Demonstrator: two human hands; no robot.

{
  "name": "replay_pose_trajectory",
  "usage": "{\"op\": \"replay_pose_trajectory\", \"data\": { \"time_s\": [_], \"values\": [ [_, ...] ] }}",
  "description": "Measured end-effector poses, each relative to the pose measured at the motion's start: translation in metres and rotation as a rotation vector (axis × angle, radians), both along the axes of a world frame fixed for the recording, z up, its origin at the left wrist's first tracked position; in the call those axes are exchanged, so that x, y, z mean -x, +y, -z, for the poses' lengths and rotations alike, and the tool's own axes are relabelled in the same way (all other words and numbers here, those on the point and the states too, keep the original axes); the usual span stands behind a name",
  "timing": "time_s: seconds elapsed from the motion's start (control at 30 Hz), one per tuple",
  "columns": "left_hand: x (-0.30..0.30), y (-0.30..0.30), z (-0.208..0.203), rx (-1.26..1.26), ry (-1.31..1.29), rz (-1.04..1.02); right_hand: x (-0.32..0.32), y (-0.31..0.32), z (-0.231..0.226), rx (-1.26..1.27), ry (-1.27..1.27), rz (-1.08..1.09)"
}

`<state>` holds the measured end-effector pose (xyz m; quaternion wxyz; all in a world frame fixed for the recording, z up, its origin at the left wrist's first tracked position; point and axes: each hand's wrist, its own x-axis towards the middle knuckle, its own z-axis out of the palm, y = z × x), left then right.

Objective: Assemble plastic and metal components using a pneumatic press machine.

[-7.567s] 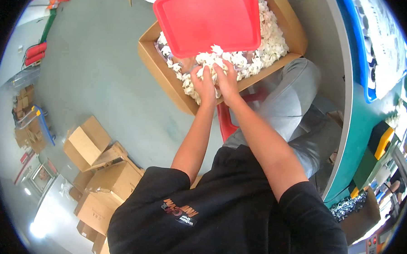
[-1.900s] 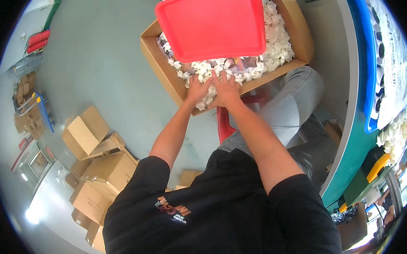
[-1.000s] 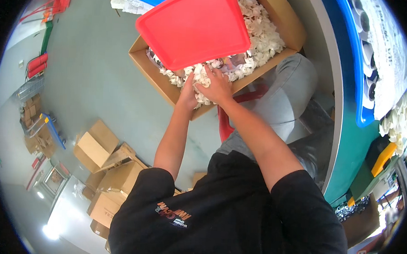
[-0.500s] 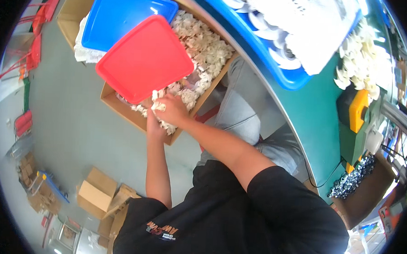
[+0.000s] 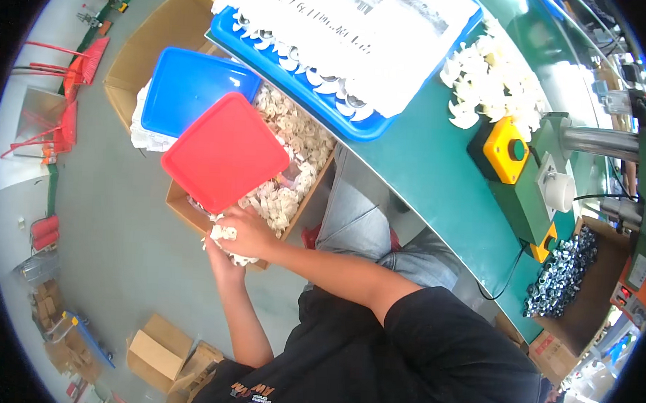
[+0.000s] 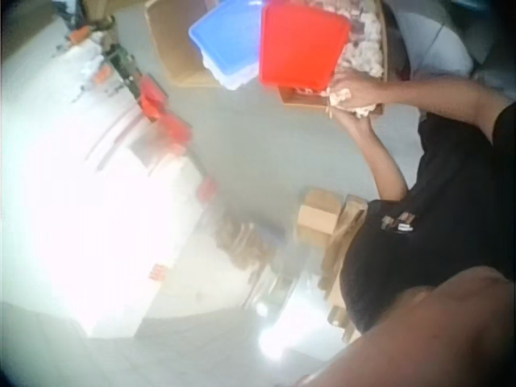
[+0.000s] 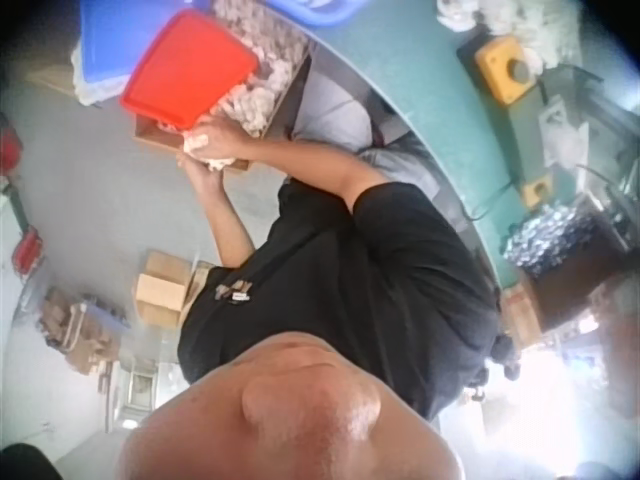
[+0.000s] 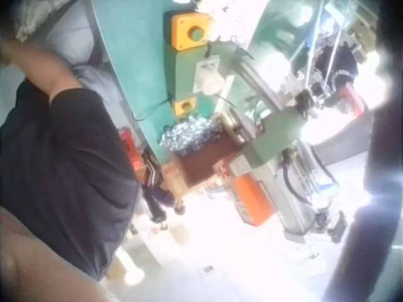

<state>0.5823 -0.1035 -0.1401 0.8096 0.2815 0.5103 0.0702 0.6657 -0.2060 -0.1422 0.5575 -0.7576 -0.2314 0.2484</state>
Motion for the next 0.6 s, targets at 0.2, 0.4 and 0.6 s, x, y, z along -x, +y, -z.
{"op": "replay_pose_trajectory", "data": {
  "time_s": [0.2,0.4,0.6],
  "values": [
    [-0.037,-0.027,-0.103,-0.185,-0.043,0.025,-0.019,-0.028,-0.091,-0.163,-0.12,0.127],
    [-0.098,-0.105,-0.22,-0.276,-0.34,0.126,-0.069,-0.115,-0.212,-0.23,-0.56,0.305],
    [-0.213,-0.223,-0.271,-0.127,-0.689,0.537,-0.126,-0.24,-0.267,-0.019,-1.008,0.695]
  ]
}}
